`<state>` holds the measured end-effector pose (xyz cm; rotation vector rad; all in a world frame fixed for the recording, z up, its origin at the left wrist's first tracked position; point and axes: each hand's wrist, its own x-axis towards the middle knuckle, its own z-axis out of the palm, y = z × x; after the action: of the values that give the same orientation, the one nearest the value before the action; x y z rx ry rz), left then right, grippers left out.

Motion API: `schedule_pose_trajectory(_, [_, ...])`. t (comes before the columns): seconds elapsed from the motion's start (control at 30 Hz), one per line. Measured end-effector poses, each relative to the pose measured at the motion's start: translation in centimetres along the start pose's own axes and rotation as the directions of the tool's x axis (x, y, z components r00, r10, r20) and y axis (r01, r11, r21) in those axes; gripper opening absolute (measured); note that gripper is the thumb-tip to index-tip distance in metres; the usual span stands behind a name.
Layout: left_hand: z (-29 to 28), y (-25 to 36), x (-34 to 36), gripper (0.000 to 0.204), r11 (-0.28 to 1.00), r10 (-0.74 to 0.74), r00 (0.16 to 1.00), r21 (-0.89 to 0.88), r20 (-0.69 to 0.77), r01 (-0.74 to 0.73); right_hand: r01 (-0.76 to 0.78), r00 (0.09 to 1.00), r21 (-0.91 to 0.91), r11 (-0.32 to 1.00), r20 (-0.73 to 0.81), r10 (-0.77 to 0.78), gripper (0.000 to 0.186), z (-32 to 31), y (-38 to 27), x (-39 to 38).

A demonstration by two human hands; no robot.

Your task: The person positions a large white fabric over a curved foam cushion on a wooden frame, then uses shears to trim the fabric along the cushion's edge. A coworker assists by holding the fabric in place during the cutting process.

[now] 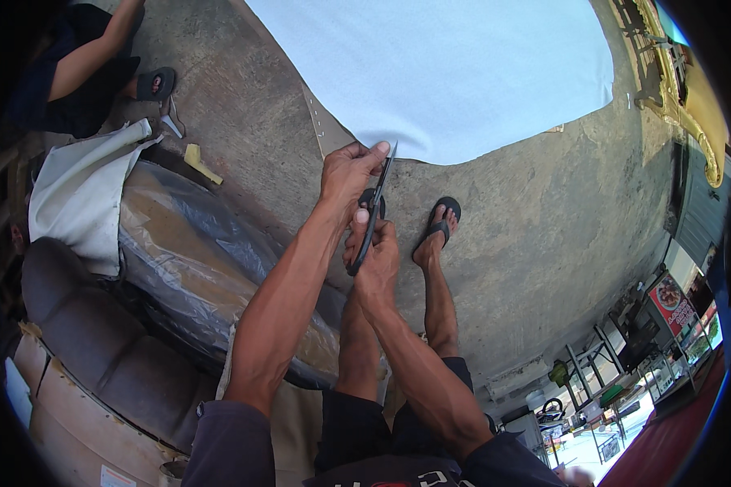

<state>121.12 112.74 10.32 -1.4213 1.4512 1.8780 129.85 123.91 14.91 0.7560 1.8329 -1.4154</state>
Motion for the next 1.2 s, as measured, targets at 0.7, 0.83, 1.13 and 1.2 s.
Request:
schedule_pose_trajectory(0.7, [1.3, -0.4, -0.7, 0.039, 0.962, 0.051, 0.998, -0.269, 0.041, -0.038, -0.103, 0.995, 0.102, 0.989, 0.027, 0.101, 0.046, -3.2, -0.7, -6.3])
schedule_pose_trajectory(0.83, [2.3, -0.2, -1.8, 0.034, 0.994, 0.098, 0.995, -0.059, 0.010, -0.097, -0.167, 0.983, -0.082, 0.983, 0.060, 0.172, 0.042, -10.2, 1.2, -8.0])
schedule_pose_trajectory(1.13, [4.2, -6.8, -3.7, 0.025, 0.966, 0.075, 0.977, -0.228, -0.198, -0.121, -0.233, 0.965, -0.221, 0.947, 0.068, 0.253, 0.049, -22.7, 3.1, -7.6])
schedule_pose_trajectory(1.2, [3.8, -11.8, -5.2, 0.022, 0.992, 0.066, 0.976, -0.096, -0.208, -0.087, -0.236, 0.960, -0.241, 0.941, 0.094, 0.265, 0.049, -24.4, 2.4, -7.1])
